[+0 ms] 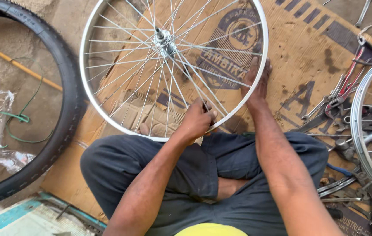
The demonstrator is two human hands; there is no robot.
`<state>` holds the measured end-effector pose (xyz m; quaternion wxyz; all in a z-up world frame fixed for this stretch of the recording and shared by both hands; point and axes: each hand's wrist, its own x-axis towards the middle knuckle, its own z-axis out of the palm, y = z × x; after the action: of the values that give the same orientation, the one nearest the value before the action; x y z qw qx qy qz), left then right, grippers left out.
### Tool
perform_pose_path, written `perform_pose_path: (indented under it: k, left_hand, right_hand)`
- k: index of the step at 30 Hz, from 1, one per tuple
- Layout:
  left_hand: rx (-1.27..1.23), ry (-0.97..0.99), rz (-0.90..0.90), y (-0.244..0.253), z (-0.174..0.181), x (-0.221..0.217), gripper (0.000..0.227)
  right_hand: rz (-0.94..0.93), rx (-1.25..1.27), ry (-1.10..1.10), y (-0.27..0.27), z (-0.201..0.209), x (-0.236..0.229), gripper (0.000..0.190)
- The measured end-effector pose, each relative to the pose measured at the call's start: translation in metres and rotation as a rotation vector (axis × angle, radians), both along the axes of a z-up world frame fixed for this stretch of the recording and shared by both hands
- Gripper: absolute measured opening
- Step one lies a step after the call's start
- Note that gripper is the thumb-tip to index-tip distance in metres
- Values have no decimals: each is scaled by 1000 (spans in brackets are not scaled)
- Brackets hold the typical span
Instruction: The person sits on the floor and manually threads and tightens spokes on a bicycle wheel rim. They work systematically around the wheel, adjusting the spokes by hand. At the end, they lift the wheel and place it on top of another wheel.
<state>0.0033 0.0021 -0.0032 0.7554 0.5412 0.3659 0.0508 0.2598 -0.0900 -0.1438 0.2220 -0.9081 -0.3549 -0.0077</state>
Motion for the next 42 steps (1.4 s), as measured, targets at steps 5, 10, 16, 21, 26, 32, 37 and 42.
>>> perform_pose_path:
  k: [5,10,16,21,26,32,37,42]
  left_hand:
    - [-113,25,3,1,2,1,24]
    - [-138,-20,-17,3,-2,2,24]
    - [-141,-9,-19,3,14,2,22]
    - [-136,-37,-37,6,21,-2,17]
    - [-140,-24,-34,5,30,2,19]
    - [-164,-12,-35,5,28,5,19]
    - [-173,6,-24,5,29,4,21]
    - [-138,-30,-25,7,21,8,21]
  right_hand:
    - [182,-55,-62,-31,17,-22,31]
    - [11,-158,153,-46,39,-31,25]
    - [71,187,371,-48,26,-1,17]
    - [-346,951,1212,-71,70,12,15]
    - [-4,1529,1591,-99,154,-30,19]
    - [-58,1522,1802,-84,152,-87,16]
    - [-301,1272,1656,-94,134,-112,12]
    - [-375,1222,1602,-103,107,-114,9]
